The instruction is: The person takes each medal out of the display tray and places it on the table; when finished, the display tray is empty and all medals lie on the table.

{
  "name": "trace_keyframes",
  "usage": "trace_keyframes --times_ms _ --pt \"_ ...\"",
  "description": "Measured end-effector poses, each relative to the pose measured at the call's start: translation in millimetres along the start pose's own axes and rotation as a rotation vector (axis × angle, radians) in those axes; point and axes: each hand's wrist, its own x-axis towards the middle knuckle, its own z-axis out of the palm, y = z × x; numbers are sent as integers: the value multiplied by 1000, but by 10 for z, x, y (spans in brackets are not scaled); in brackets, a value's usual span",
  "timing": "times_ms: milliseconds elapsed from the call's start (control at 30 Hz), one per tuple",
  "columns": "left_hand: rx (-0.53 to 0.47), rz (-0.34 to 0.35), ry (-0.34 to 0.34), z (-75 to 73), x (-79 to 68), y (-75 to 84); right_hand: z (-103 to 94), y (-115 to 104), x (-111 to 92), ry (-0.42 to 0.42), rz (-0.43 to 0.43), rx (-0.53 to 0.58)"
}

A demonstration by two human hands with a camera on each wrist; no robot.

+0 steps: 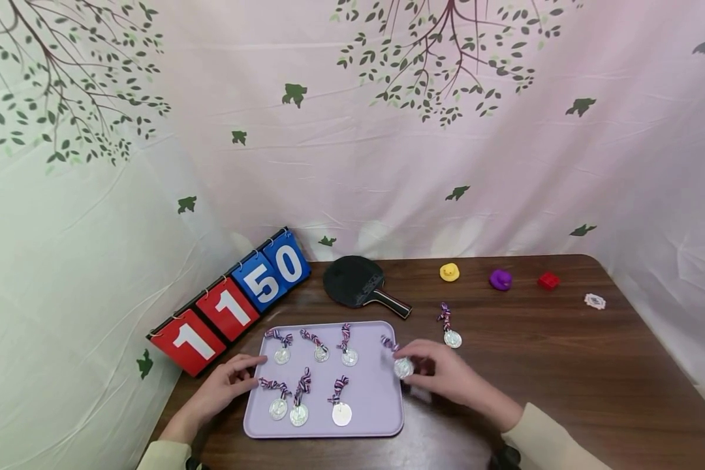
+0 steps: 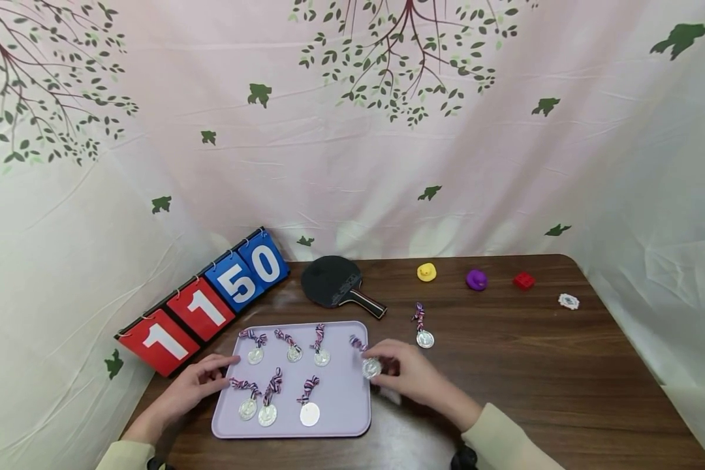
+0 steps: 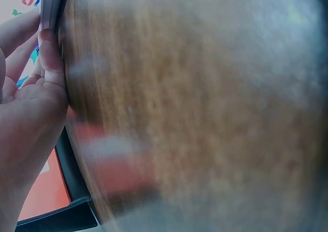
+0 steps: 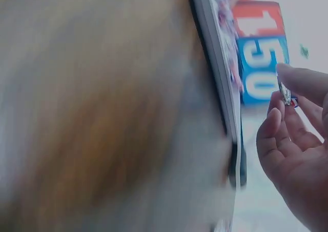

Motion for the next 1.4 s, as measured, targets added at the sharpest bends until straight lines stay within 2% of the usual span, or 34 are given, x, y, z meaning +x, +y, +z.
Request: trace_keyframes --times_ms 133,267,400,533,667,867,1100,1300,1400 --pt "2 -4 3 0 -7 15 -321 180 -106 92 53 -33" --pt "-1 -17 6 2 -7 31 -637 367 -226 168 155 -115" --pt "-9 -15 14 10 -9 48 -897 545 -337 194 259 -237" --pt "-15 -16 14 17 -18 56 -1051 683 -416 184 318 -394" --pt "-14 -23 13 21 -23 61 -1100 755 -479 138 313 -491" --pt "-37 -2 19 14 -31 48 -1085 767 -493 78 213 -603" --pt "-38 0 27 20 -35 51 -1085 745 -492 67 238 -632" --pt "-43 -8 28 22 -106 243 -1075 728 -501 112 220 -699" --pt "-49 -9 19 6 -149 340 -1066 715 -496 127 208 -692"
